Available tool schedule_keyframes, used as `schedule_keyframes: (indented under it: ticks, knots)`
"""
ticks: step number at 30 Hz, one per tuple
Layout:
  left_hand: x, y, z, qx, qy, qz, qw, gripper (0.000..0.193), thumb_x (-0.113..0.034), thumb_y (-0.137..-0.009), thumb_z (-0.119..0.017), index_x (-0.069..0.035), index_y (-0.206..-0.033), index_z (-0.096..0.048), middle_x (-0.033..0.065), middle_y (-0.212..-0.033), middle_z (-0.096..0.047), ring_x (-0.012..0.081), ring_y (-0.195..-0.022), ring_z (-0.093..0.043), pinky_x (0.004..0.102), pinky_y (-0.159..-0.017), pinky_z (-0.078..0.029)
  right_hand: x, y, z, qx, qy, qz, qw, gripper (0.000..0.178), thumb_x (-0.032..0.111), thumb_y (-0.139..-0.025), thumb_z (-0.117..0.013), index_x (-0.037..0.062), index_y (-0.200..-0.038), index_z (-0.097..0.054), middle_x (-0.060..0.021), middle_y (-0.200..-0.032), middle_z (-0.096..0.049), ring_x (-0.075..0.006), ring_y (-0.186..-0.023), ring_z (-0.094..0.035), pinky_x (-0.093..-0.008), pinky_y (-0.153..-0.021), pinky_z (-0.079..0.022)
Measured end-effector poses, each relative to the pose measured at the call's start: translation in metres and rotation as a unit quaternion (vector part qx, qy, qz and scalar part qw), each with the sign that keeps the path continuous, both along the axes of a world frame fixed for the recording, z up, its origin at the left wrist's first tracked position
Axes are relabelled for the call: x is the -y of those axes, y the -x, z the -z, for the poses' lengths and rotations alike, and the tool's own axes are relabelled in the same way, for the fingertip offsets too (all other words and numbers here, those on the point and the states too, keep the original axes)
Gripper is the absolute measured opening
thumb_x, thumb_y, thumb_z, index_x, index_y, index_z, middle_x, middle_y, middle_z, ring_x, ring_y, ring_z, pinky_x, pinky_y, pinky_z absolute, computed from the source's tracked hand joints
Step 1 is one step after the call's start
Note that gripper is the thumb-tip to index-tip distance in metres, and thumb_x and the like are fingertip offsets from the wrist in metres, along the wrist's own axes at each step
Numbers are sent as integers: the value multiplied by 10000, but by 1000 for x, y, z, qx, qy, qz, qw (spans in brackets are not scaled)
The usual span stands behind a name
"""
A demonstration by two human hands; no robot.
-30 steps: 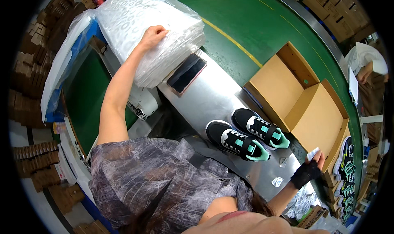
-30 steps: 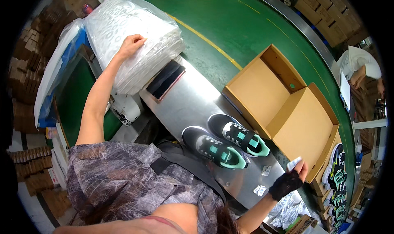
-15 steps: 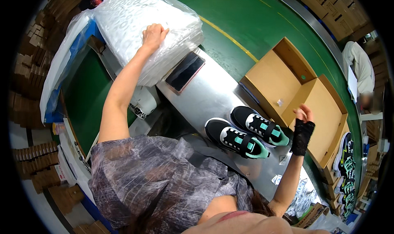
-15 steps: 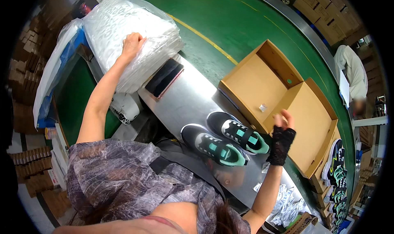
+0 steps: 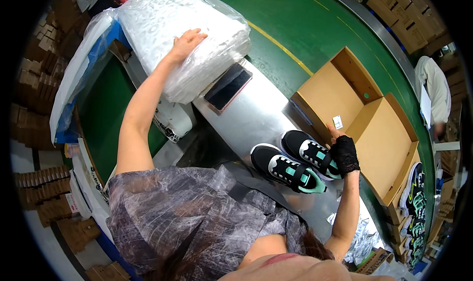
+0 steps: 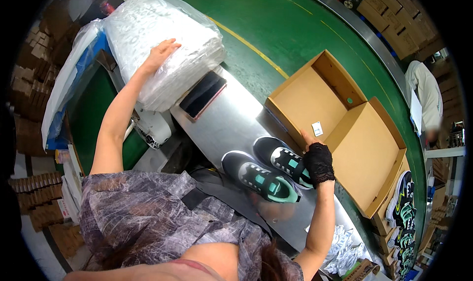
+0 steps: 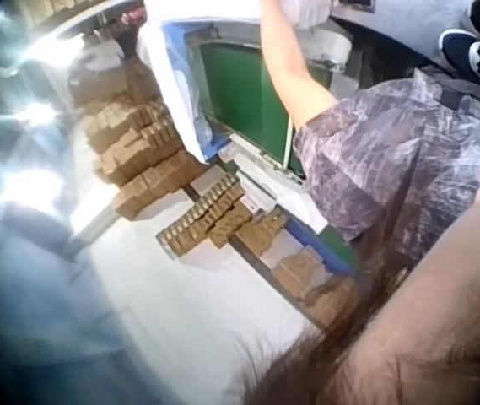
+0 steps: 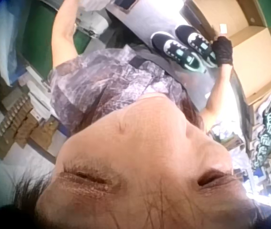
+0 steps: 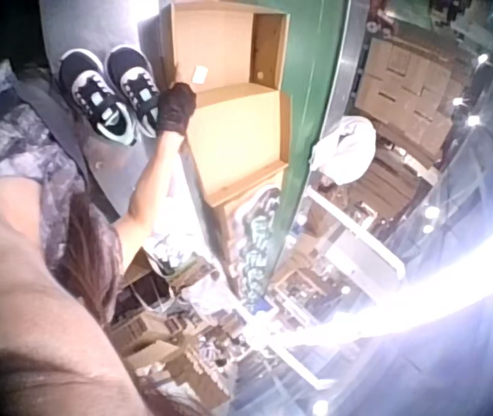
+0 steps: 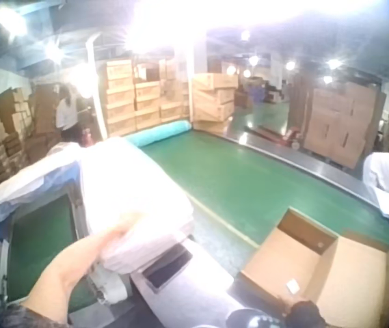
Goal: The person repeatedly places pairs of black and teal sneakers into cardboard boxes labeled '361° kids', wraps them in tissue paper, closes the boxes, and sets them aside. The process is repeated multiple times with new pairs of shoes and fresh boxes.
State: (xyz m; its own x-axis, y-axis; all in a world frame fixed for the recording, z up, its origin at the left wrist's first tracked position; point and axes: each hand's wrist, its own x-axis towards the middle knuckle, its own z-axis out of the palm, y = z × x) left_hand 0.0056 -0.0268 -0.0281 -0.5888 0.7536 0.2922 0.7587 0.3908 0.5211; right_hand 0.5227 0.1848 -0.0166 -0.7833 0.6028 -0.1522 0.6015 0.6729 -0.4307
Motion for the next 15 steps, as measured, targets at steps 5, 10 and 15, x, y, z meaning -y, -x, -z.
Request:
schedule_keyframes:
  ticks: [5, 10, 15]
  knots:
    - [10, -8, -59, 170, -44, -19, 984, 298, -363, -796, -609, -68, -828, -635, -2, -754, -539, 97, -627, -465, 242, -600, -407, 0, -2, -1, 11, -1, 4, 1000, 472, 6, -743, -454, 170, -1183, -504, -198, -827, -565, -339, -776, -559, -397, -681, -443]
    - [3, -25, -35, -39, 66, 4, 997, 330, -382, -706, -662, -66, -789, -613, 77, -739, -566, 204, -682, -542, 317, -636, -431, 1, 3, -7, 34, 5, -15, 999, 491, 3, -764, -460, 175, -1223, -463, -207, -820, -556, -347, -746, -552, -382, -665, -434]
    - [-2, -23, -23, -71, 52, 16, 996, 205, -225, -792, -603, -22, -772, -586, 64, -727, -540, 157, -677, -493, 288, -613, -411, 6, 5, -16, 46, -20, 1, 999, 490, 21, -749, -477, 185, -1211, -484, -207, -840, -573, -345, -780, -565, -398, -679, -444]
